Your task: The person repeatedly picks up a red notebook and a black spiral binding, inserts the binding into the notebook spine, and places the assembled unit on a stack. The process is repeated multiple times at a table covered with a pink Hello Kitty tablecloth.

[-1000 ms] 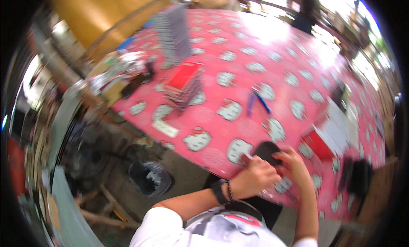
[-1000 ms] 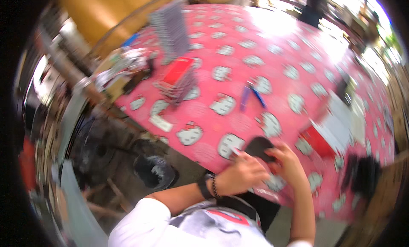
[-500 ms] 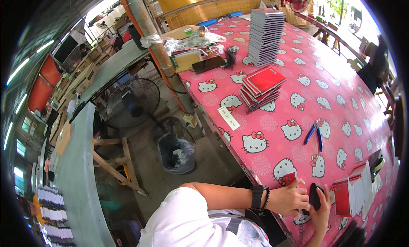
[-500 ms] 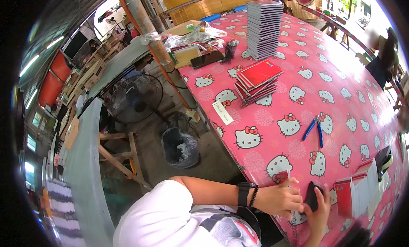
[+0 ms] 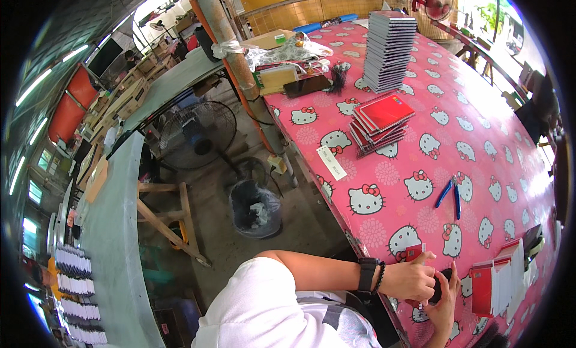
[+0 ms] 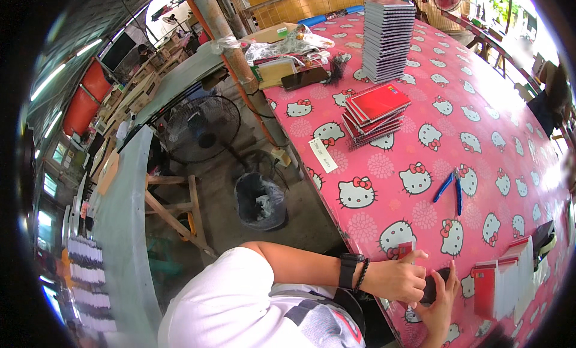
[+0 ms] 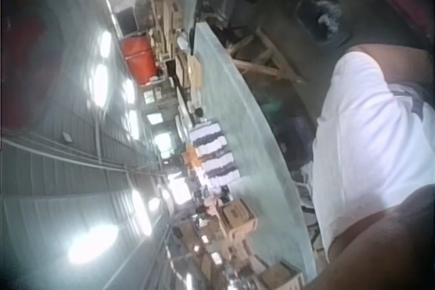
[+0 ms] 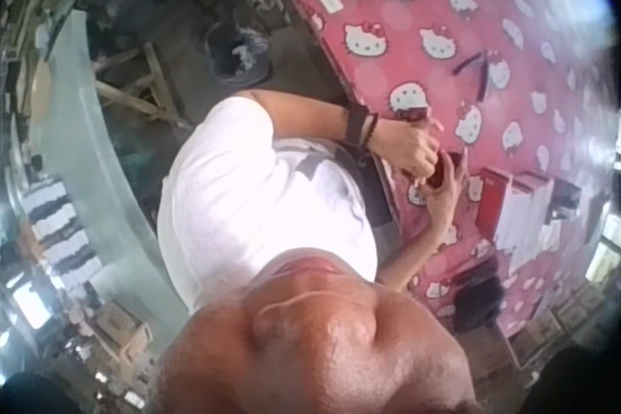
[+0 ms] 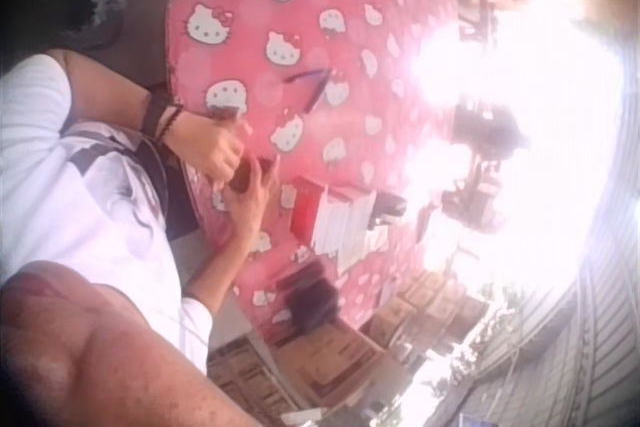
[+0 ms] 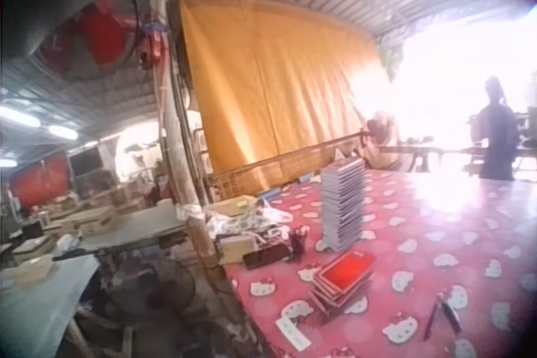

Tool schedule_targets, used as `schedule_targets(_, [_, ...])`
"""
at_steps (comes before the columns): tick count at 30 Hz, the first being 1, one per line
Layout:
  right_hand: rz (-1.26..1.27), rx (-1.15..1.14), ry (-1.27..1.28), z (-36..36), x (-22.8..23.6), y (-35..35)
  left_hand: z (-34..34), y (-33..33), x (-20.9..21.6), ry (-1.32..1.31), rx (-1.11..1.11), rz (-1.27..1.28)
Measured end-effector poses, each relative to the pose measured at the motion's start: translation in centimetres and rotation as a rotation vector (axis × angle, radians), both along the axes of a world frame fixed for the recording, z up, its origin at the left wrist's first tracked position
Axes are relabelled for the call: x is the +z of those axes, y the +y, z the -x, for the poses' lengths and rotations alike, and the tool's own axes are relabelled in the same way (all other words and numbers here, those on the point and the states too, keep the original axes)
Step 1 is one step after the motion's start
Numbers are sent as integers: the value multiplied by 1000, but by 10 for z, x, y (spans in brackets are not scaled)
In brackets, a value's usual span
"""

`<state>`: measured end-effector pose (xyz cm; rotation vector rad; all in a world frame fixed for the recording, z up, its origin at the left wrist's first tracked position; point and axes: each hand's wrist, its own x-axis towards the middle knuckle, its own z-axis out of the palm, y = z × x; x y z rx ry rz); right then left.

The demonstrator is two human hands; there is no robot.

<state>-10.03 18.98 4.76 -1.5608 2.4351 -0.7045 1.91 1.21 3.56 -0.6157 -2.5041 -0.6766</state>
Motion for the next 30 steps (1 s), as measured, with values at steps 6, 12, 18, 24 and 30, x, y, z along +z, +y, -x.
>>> schedule_targets(6, [190, -210, -256, -1, -2, 21, 3, -32, 17, 48, 75, -92])
schedule_targets(12, [441, 1, -888, -31, 8, 24, -2, -47, 12, -89, 30, -183])
schedule_targets(18, [624, 92, -1137, -27, 16, 22, 9, -42, 12, -49, 65, -152])
schedule_targets(24, [496, -72, -1021, -22, 24, 15, 5, -40, 10, -79, 87, -167])
schedule_targets(30, [537, -144, -998, -14, 17, 12, 7, -43, -1, 5, 223, -654])
